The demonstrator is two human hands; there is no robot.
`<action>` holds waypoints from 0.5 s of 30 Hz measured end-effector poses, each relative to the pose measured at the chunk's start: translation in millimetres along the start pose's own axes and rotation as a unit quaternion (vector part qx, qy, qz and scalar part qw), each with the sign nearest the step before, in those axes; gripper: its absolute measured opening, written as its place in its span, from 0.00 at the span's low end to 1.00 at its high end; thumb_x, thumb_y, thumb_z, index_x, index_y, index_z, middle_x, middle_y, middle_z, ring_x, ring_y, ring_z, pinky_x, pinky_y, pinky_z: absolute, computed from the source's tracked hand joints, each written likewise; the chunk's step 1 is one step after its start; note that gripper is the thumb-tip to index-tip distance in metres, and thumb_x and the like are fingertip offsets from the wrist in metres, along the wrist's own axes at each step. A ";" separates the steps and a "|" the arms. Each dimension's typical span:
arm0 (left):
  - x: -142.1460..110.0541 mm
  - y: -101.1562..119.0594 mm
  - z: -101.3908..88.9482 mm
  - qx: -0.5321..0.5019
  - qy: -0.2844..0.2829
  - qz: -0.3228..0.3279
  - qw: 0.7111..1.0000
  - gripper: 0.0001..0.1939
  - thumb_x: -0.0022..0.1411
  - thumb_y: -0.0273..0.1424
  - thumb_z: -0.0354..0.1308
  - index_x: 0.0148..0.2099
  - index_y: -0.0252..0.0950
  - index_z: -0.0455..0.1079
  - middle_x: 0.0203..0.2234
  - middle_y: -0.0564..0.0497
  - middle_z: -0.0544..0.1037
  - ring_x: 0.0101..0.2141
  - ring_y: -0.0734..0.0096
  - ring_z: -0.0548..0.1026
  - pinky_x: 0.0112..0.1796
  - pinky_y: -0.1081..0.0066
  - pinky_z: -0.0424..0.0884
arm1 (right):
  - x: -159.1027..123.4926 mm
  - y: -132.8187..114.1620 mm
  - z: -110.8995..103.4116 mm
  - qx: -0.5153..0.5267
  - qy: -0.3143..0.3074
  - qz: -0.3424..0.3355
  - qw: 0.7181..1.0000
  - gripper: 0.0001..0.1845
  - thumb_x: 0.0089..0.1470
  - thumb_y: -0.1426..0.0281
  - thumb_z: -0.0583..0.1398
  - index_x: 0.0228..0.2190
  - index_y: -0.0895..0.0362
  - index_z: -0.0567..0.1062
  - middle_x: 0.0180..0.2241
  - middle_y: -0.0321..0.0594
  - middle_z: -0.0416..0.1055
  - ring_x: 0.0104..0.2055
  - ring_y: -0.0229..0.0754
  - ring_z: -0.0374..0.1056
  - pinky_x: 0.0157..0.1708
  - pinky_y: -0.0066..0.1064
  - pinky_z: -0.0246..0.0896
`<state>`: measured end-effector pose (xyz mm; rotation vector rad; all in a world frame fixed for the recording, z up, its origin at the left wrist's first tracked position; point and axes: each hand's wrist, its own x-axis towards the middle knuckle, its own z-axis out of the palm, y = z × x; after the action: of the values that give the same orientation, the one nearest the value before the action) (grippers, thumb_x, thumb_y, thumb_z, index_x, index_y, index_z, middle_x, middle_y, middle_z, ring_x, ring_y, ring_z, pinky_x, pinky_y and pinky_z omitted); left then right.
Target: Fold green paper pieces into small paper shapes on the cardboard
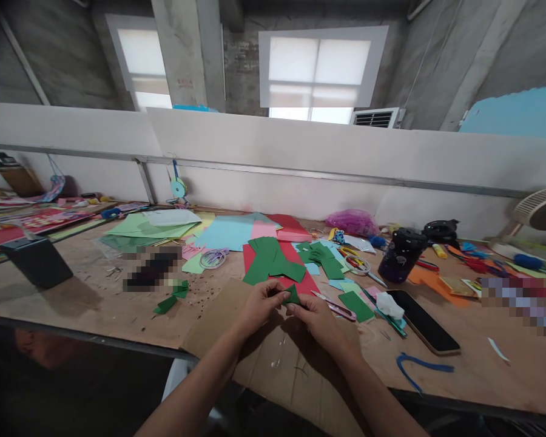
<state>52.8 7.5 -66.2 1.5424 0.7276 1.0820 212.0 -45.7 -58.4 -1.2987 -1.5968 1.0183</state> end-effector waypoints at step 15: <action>-2.8 -1.7 -1.5 0.031 -0.020 -0.014 0.999 0.09 0.53 0.35 0.60 0.28 0.35 0.69 0.21 0.55 0.69 0.23 0.75 0.65 0.26 0.75 0.59 | -1.4 -2.9 -2.8 -0.012 0.045 -0.017 0.999 0.20 0.54 0.55 0.57 0.20 0.56 0.66 0.21 0.32 0.61 0.26 0.36 0.56 0.26 0.28 0.50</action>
<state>50.4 6.1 -68.6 1.5967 0.7588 1.0148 213.8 -47.3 -54.9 -1.3113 -1.5617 0.9110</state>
